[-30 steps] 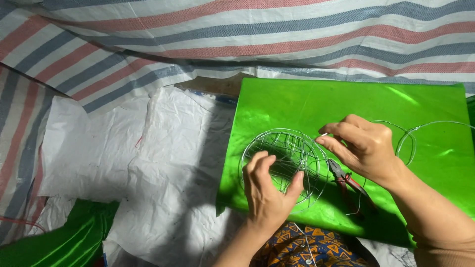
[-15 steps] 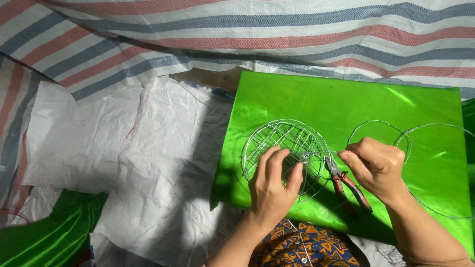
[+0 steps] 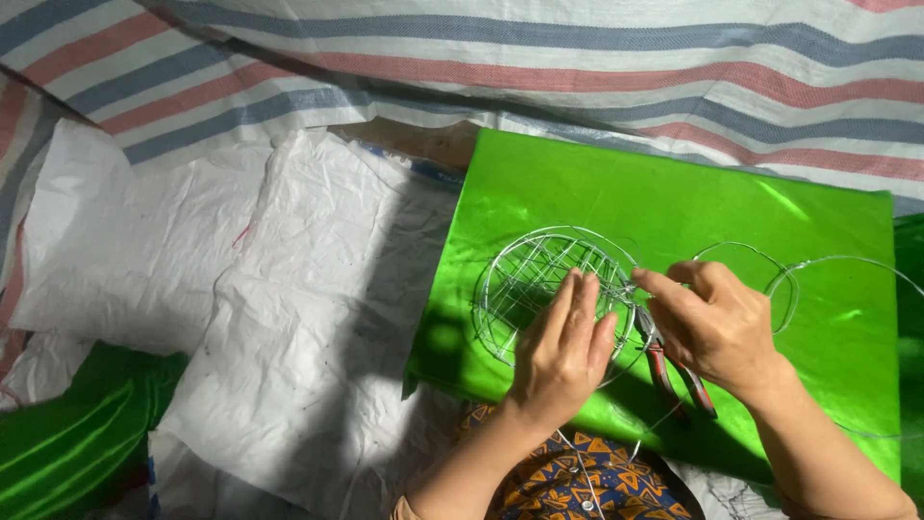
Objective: The person constructs a spherical structure by weaving thin metal wire through circular frames on a table.
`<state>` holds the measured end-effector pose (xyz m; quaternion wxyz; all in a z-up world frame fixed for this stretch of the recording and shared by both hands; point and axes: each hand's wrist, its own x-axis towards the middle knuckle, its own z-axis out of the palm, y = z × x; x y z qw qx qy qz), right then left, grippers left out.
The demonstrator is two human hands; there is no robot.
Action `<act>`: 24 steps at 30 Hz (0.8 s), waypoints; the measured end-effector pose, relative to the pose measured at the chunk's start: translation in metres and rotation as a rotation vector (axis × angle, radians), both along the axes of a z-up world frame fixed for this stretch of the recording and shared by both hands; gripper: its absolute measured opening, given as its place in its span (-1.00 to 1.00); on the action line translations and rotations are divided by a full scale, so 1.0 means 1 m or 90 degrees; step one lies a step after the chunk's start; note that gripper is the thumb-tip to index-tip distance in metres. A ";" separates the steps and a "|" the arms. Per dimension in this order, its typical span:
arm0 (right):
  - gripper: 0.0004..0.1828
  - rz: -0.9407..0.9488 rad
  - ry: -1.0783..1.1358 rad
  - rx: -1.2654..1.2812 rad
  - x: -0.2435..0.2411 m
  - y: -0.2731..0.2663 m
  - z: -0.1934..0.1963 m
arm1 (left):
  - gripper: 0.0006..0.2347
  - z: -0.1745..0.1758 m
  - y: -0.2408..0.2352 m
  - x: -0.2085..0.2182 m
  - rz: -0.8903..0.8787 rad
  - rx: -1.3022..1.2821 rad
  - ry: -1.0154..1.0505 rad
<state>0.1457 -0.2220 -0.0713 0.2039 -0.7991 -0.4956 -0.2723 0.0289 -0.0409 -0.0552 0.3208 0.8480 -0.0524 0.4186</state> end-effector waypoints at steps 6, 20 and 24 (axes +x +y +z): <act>-0.96 0.000 0.088 0.044 0.012 -0.003 -0.001 | -0.38 -0.052 -0.014 -0.024 -0.087 -0.094 -0.004; -0.80 0.028 0.051 0.075 0.010 -0.020 -0.033 | -0.68 -0.034 -0.006 -0.025 -0.143 -0.113 0.019; -0.65 0.026 0.029 0.106 0.006 -0.022 -0.040 | -0.70 -0.034 -0.006 -0.024 -0.150 -0.111 0.035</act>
